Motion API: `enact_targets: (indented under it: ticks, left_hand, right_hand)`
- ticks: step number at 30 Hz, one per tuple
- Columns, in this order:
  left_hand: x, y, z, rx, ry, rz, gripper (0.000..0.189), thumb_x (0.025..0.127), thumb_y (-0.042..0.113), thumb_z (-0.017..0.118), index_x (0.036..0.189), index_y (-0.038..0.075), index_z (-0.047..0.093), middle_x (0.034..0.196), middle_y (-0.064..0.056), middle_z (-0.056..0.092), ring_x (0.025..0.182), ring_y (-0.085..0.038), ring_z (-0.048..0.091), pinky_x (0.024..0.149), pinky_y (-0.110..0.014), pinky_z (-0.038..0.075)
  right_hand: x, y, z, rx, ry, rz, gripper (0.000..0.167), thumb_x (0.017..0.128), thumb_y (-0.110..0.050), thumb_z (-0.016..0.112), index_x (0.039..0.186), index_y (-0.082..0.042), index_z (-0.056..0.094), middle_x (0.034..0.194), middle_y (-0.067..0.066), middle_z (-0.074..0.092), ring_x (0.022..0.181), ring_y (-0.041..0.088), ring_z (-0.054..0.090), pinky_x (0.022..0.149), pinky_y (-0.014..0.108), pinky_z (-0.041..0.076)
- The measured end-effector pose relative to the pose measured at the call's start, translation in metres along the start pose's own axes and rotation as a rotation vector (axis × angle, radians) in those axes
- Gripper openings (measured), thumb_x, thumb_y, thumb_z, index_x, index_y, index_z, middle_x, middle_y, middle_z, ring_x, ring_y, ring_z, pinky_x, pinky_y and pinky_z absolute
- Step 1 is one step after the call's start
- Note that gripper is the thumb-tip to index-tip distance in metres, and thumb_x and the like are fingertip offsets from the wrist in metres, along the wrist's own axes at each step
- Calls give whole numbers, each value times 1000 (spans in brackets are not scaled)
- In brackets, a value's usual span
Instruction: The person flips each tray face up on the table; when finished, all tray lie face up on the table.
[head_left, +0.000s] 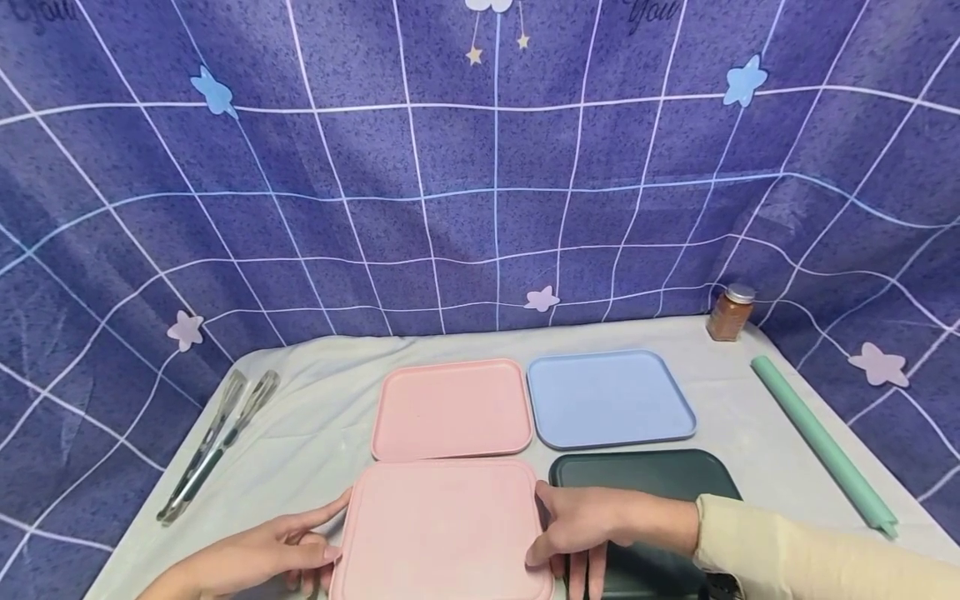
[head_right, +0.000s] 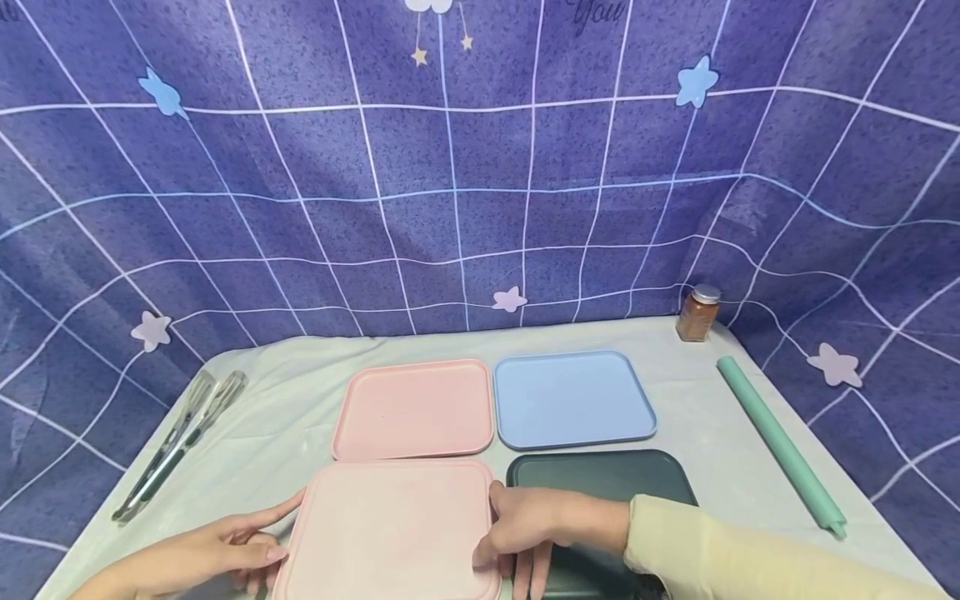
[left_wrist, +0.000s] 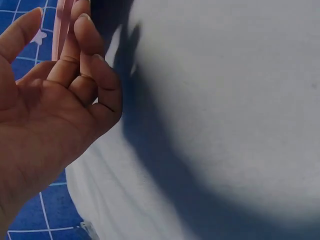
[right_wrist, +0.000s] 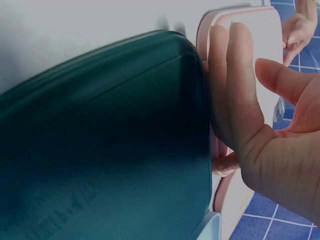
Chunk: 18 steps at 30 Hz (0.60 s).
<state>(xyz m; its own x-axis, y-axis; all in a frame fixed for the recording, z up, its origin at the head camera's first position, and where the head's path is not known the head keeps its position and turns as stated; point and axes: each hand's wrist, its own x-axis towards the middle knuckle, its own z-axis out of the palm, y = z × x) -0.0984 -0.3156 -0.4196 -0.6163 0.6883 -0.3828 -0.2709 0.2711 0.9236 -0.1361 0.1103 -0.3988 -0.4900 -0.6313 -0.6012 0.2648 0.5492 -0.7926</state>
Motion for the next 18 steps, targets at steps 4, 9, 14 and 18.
enact_targets:
  ticks: [4, 9, 14, 18]
  left_hand:
    - [-4, 6, 1, 14, 1, 16, 71, 107, 12, 44, 160, 6, -2, 93, -3, 70, 79, -7, 64, 72, -23, 54]
    - [-10, 19, 2, 45, 28, 13, 71, 106, 11, 46, 161, 7, 1, 94, -5, 71, 78, -8, 64, 74, -27, 55]
    - [-15, 36, 4, 154, 116, -13, 70, 105, 15, 49, 162, 14, 9, 91, -3, 69, 76, -9, 63, 74, -28, 54]
    - [-18, 50, 6, 240, 168, -21, 71, 105, 17, 51, 163, 19, 11, 83, 1, 64, 73, -8, 61, 74, -28, 51]
  right_hand:
    - [0, -3, 1, -7, 13, 24, 70, 90, -20, 74, 140, -1, 29, 84, 21, 72, 49, 20, 68, 41, 32, 54]
    - [-1, -4, 1, -7, 3, 36, 94, 91, -22, 73, 155, 4, 9, 86, 19, 73, 48, 18, 68, 43, 31, 54]
    - [0, -4, 1, 10, -25, 14, 77, 90, -21, 74, 146, 0, 25, 88, 16, 72, 50, 17, 68, 45, 30, 55]
    - [3, -2, 4, 43, -32, -19, 79, 90, -21, 73, 147, 1, 23, 88, 14, 69, 51, 14, 68, 46, 29, 56]
